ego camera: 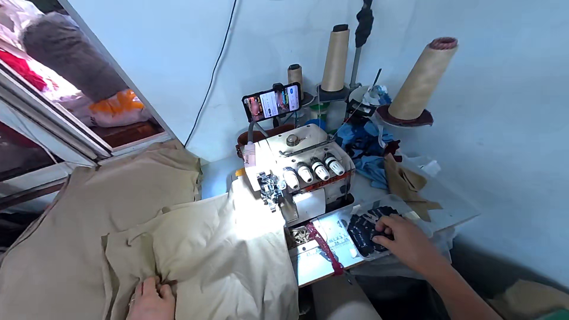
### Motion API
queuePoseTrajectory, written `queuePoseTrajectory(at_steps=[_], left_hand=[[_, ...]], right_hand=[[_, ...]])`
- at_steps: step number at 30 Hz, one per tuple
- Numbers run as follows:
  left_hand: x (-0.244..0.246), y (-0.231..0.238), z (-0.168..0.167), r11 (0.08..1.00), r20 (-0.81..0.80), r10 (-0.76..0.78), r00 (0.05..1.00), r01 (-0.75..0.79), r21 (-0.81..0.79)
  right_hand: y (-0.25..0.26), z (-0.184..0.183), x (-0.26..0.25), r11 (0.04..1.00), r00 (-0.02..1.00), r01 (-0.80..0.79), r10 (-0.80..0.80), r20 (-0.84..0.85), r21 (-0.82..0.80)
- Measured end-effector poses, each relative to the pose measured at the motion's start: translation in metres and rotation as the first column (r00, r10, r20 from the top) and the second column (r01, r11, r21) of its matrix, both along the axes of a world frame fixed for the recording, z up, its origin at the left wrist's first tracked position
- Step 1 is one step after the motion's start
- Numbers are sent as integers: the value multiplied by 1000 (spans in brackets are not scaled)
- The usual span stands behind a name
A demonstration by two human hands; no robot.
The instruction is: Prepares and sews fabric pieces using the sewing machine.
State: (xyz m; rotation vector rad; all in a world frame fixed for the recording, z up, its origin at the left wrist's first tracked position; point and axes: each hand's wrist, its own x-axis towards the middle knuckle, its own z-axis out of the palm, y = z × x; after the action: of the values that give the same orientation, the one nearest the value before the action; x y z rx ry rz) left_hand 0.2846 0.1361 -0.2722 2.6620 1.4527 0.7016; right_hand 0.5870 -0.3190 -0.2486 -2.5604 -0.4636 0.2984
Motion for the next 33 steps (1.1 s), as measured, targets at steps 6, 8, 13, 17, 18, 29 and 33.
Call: queuePoseTrajectory(at_steps=[6,8,13,17,18,29,33], left_hand=[[0,3,-3,1000,-15,5,1000,-5,26],[-1,5,-4,999,-25,8,1000,-7,32],[-4,2,-2,998,154,-33,987,23,67],[7,-42,21,959,398,-252,882,172,226],[17,-67,30,940,446,-339,828,282,191],[90,-202,58,-226,871,51,488,856,-466],[80,-199,54,-155,840,54,540,835,-527]], right_hand=[[-9,-3,0,978,996,30,-47,79,206],[-15,-3,2,952,995,47,-73,75,304],[-26,-5,9,800,991,129,-127,-44,586],[-6,7,-16,717,967,82,-224,118,692],[6,9,-29,752,926,-10,-241,289,659],[101,-12,-103,691,285,-707,79,955,154],[103,-24,-111,684,380,-697,100,919,214]])
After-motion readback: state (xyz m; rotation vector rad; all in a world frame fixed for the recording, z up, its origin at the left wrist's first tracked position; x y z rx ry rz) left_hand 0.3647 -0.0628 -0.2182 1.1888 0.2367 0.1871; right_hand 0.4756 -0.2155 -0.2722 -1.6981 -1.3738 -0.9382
